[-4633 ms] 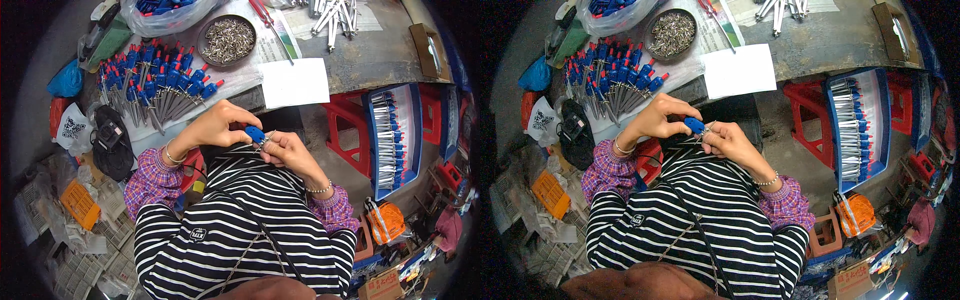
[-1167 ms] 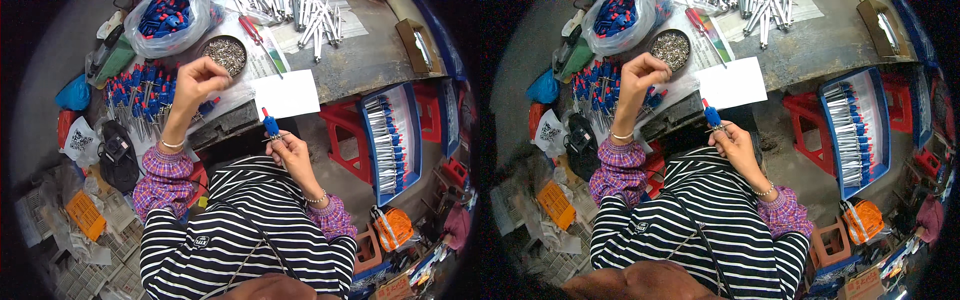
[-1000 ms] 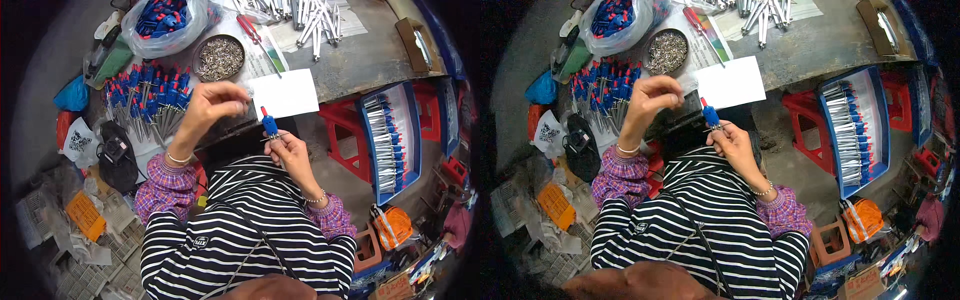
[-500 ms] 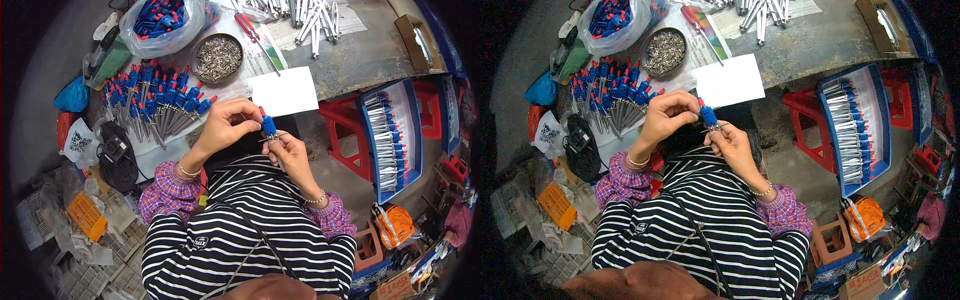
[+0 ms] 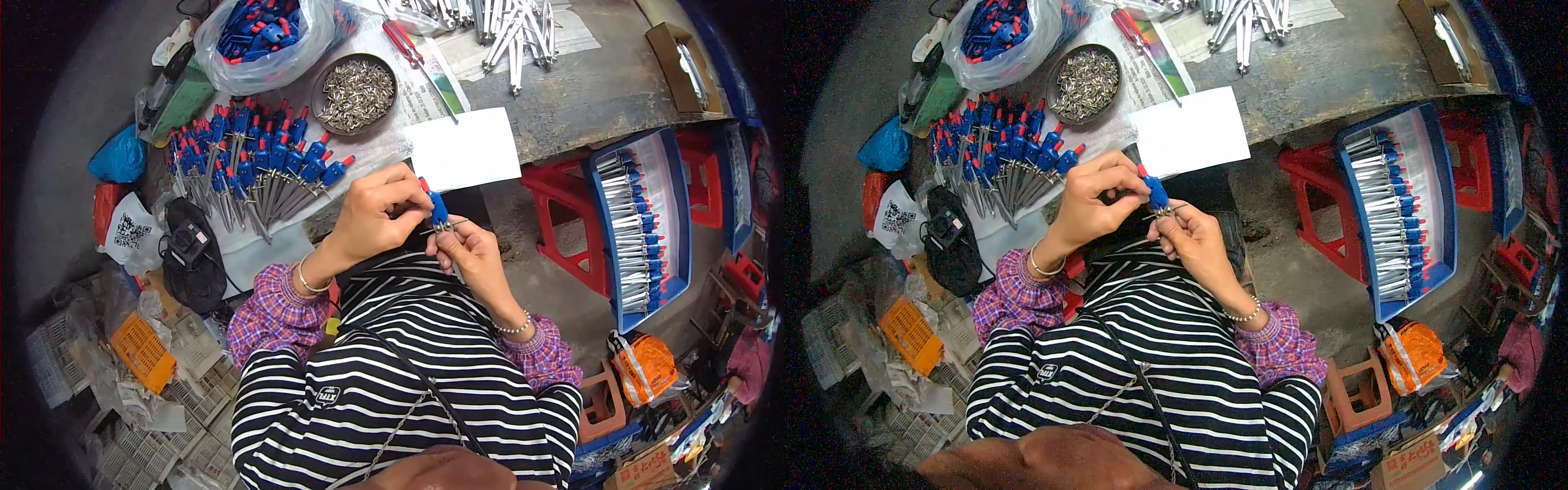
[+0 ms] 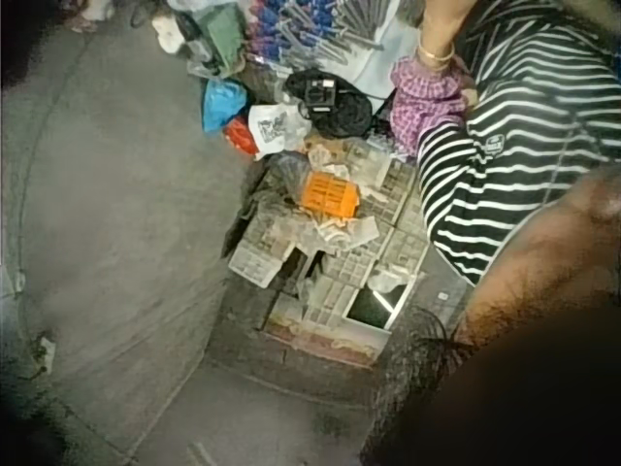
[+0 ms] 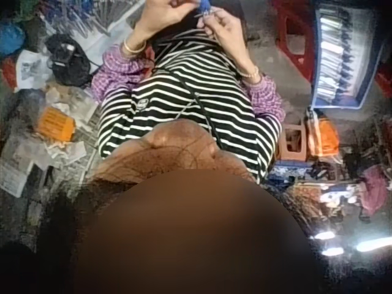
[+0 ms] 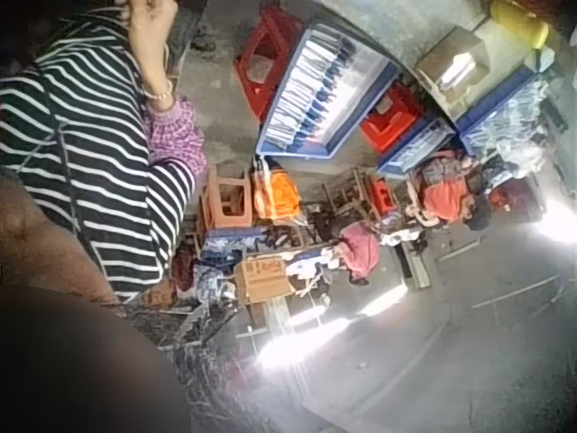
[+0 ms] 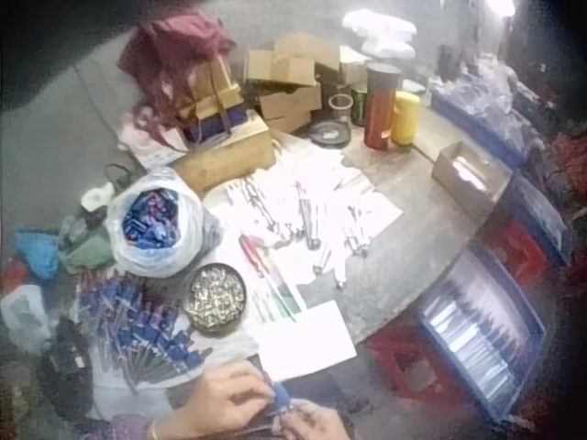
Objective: Assembling small hand tools by inserting metal bits into plastic handles.
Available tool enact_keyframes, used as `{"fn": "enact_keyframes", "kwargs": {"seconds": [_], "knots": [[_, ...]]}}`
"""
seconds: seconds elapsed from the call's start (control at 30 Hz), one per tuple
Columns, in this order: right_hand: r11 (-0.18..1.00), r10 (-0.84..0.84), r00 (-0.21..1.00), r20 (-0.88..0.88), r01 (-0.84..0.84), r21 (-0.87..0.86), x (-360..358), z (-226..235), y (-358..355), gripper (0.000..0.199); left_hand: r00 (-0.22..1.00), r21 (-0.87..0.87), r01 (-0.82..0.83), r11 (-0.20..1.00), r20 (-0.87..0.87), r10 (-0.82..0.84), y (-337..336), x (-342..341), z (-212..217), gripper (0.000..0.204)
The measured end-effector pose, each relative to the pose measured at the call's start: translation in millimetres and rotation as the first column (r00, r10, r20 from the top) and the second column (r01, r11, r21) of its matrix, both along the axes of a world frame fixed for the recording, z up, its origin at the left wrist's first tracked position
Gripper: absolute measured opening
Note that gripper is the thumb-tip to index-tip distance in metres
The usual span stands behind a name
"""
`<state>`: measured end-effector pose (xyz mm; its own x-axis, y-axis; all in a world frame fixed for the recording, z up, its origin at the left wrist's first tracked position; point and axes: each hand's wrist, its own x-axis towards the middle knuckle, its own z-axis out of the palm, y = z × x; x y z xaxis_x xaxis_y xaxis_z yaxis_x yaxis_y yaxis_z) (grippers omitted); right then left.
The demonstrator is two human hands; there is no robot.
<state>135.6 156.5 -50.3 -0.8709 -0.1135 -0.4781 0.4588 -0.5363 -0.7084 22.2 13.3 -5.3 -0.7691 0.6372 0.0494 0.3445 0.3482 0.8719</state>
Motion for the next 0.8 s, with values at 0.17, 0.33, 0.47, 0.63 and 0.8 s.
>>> {"fn": "enact_keyframes", "kwargs": {"seconds": [0.17,0.33,0.47,0.63,0.8], "knots": [[0.995,0.009,1.0,-0.023,-0.007,0.103,0,3,2,0.02,0.986,-0.03,-0.013,0.999,0.165,0.018,-2,-3,-2,0.015],[0.989,0.081,0.996,-0.028,-0.076,0.125,-2,8,9,0.024,0.904,0.025,-0.082,0.996,0.422,0.064,0,-5,1,0.024],[0.991,0.121,0.992,0.037,-0.118,-0.064,-4,9,16,0.021,0.94,-0.073,0.297,0.952,0.198,-0.278,-9,-20,8,0.03],[0.93,0.315,0.944,0.099,-0.286,-0.231,-5,9,24,0.02,0.872,-0.126,0.489,0.863,0.084,-0.481,-19,-24,3,0.03],[0.907,0.342,0.933,0.109,-0.298,-0.299,-7,10,25,0.018,0.903,-0.075,0.424,0.902,0.111,-0.415,-20,-18,-3,0.029]]}}
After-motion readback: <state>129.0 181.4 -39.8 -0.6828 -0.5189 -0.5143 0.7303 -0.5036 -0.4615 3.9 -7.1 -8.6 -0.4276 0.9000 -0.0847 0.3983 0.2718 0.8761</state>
